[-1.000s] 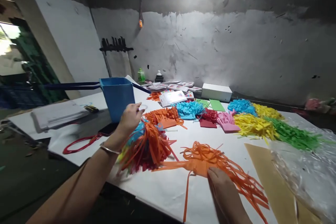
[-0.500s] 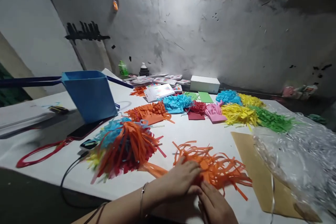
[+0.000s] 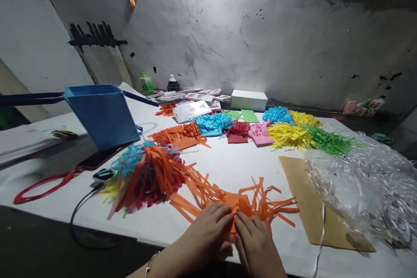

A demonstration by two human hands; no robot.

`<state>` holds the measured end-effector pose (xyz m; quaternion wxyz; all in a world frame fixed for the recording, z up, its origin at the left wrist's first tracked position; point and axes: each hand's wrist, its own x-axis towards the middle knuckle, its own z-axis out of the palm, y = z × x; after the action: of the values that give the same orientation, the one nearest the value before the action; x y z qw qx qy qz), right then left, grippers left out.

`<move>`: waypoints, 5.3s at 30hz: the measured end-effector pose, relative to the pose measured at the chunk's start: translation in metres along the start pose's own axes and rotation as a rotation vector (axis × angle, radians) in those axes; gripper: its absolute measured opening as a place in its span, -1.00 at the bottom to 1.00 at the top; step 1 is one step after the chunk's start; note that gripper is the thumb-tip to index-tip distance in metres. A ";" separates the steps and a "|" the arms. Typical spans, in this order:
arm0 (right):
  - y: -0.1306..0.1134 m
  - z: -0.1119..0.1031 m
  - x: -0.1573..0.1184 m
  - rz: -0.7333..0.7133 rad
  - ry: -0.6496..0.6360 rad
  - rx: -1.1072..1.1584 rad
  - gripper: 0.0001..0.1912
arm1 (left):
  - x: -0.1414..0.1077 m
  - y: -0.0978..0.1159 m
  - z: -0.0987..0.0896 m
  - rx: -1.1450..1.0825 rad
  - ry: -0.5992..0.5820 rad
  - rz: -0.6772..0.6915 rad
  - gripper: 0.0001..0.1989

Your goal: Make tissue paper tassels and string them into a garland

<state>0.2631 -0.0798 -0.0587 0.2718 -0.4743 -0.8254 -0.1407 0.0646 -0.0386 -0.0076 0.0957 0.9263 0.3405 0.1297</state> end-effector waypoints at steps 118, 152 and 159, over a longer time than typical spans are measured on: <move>-0.004 -0.033 0.004 0.070 0.057 0.263 -0.75 | -0.023 -0.003 0.004 -0.073 0.238 0.012 -0.86; -0.025 -0.055 -0.022 0.153 0.158 0.364 -0.82 | -0.046 0.013 0.007 -0.209 0.251 0.103 -0.86; -0.031 -0.048 -0.029 0.354 0.076 0.268 -0.86 | -0.038 0.030 -0.003 -0.272 0.110 -0.209 -0.85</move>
<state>0.2627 -0.1394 -0.0357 0.3838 -0.5658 -0.7297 0.0023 0.0543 -0.0855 -0.0030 0.2142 0.8559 0.4190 0.2143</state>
